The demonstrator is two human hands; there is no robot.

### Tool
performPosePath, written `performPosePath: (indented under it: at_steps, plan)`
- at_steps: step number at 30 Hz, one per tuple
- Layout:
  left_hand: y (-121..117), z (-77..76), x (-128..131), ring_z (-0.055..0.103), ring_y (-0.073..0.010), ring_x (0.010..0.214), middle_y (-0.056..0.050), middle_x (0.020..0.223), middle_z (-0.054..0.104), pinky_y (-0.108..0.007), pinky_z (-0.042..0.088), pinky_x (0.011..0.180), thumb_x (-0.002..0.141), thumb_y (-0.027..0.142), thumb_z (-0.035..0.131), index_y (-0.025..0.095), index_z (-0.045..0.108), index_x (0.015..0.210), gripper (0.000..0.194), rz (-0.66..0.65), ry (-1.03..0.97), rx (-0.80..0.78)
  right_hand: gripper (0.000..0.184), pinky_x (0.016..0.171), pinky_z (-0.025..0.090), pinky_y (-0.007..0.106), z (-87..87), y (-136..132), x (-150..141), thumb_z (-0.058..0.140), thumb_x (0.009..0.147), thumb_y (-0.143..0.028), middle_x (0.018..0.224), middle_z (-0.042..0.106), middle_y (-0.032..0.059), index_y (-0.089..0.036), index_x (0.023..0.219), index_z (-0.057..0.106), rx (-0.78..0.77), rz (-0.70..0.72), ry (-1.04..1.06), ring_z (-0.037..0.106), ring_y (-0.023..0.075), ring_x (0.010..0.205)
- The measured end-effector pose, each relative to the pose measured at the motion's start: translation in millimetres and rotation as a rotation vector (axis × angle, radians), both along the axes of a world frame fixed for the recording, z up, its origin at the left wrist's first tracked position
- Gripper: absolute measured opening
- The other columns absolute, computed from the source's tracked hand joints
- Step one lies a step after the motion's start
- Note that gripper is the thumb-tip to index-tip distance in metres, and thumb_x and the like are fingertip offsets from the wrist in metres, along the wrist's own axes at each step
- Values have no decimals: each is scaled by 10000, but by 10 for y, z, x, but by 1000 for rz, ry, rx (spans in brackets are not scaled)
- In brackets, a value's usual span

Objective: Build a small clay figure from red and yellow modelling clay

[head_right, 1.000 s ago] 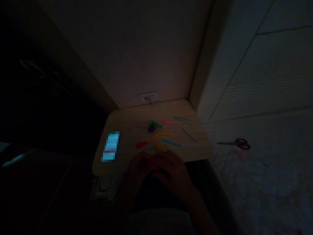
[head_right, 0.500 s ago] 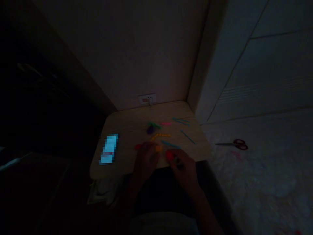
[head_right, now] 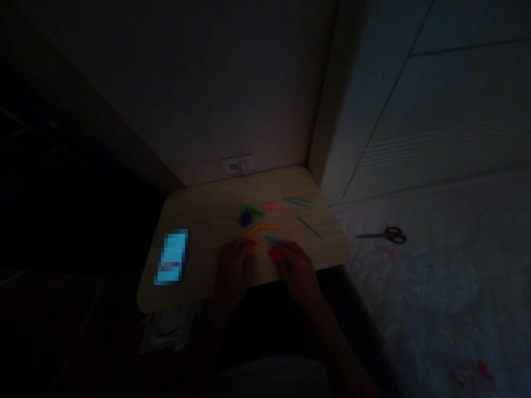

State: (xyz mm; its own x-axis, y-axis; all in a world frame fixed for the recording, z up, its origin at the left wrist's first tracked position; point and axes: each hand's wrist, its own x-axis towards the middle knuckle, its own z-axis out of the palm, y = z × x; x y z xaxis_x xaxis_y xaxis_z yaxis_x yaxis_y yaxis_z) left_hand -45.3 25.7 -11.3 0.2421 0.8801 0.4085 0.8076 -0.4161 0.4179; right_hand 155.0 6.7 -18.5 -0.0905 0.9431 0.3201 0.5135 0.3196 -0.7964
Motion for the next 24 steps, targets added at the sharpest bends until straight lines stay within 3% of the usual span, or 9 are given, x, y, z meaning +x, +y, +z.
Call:
performPosePath:
  at_steps: [6, 10, 15, 20, 24]
  plan:
    - [-175, -42, 101, 595, -318, 1148, -140, 1212, 659, -528, 489, 1023, 927, 140, 594, 193, 623, 1239, 317, 107, -82, 126, 211, 887, 585, 439, -32, 58, -25, 632, 970, -248, 1069, 775, 99, -237, 1152, 739, -7, -43, -50, 710, 269, 967]
    - [-360, -149, 330, 625, -257, 1129, -105, 1191, 667, -439, 540, 1006, 958, 88, 541, 219, 619, 1219, 302, -32, -168, 102, 239, 857, 575, 430, -43, 56, 17, 626, 948, -185, 1053, 779, 99, -234, 1150, 745, 13, -24, -145, 676, 279, 967]
    - [-413, -281, 521, 607, -269, 1254, -141, 1335, 636, -462, 531, 1083, 963, 61, 518, 191, 570, 1334, 397, -60, -200, 62, 296, 956, 522, 475, 38, 79, 159, 631, 921, -146, 1120, 791, 77, -243, 1178, 741, 116, 101, -266, 633, 296, 1068]
    - [-364, -240, 538, 648, -204, 1101, -84, 1152, 664, -371, 562, 1013, 984, 56, 527, 200, 633, 1179, 264, -63, -307, 37, 249, 980, 503, 504, 97, 149, 348, 581, 962, -197, 1141, 761, 109, -212, 1167, 721, 168, -13, -248, 653, 299, 1073]
    - [-346, -222, 519, 654, -192, 1072, -70, 1128, 665, -355, 569, 988, 991, 57, 516, 208, 648, 1126, 242, -55, -355, 9, 191, 946, 523, 500, 104, 168, 285, 584, 981, -245, 1068, 749, 116, -208, 1103, 725, 133, -46, -219, 653, 305, 1033]
